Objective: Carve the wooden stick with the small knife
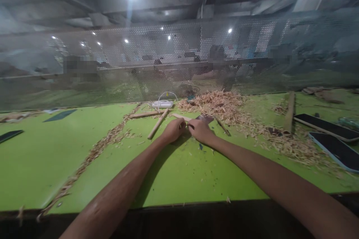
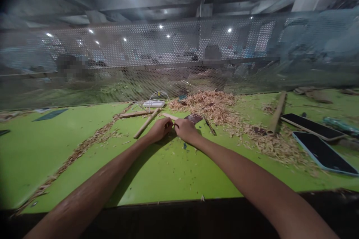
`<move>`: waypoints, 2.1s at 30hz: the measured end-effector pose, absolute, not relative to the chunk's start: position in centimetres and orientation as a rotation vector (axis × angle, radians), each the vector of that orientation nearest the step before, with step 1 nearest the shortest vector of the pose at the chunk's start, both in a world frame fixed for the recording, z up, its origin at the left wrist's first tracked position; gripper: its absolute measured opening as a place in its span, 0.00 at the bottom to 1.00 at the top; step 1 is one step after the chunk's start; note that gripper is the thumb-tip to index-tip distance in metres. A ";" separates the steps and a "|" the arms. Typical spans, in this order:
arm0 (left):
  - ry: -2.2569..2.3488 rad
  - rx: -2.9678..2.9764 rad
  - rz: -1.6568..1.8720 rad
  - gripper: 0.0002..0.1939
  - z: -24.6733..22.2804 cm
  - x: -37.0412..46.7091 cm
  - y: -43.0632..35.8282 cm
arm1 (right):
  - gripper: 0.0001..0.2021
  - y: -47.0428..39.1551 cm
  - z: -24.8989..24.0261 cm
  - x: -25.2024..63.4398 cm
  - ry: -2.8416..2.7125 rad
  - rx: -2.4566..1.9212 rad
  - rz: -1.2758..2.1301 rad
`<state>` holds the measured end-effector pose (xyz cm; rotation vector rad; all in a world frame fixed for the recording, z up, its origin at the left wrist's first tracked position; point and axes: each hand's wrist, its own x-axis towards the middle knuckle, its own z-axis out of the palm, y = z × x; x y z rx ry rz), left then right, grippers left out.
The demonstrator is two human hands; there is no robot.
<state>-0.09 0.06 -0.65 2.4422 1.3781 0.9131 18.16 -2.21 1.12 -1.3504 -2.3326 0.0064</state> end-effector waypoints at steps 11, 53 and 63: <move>1.361 2.457 0.915 0.06 -0.6 -0.3 0.1 | 0.10 -2.2 1.0 18.1 -2.369 -1.314 -0.046; 1.450 2.475 0.957 0.05 -0.7 0.1 -0.1 | 0.12 -2.3 1.1 18.1 -2.340 -1.340 0.028; 1.339 2.467 0.988 0.06 -1.0 0.0 0.3 | 0.13 -2.6 1.6 18.1 -2.320 -1.430 0.031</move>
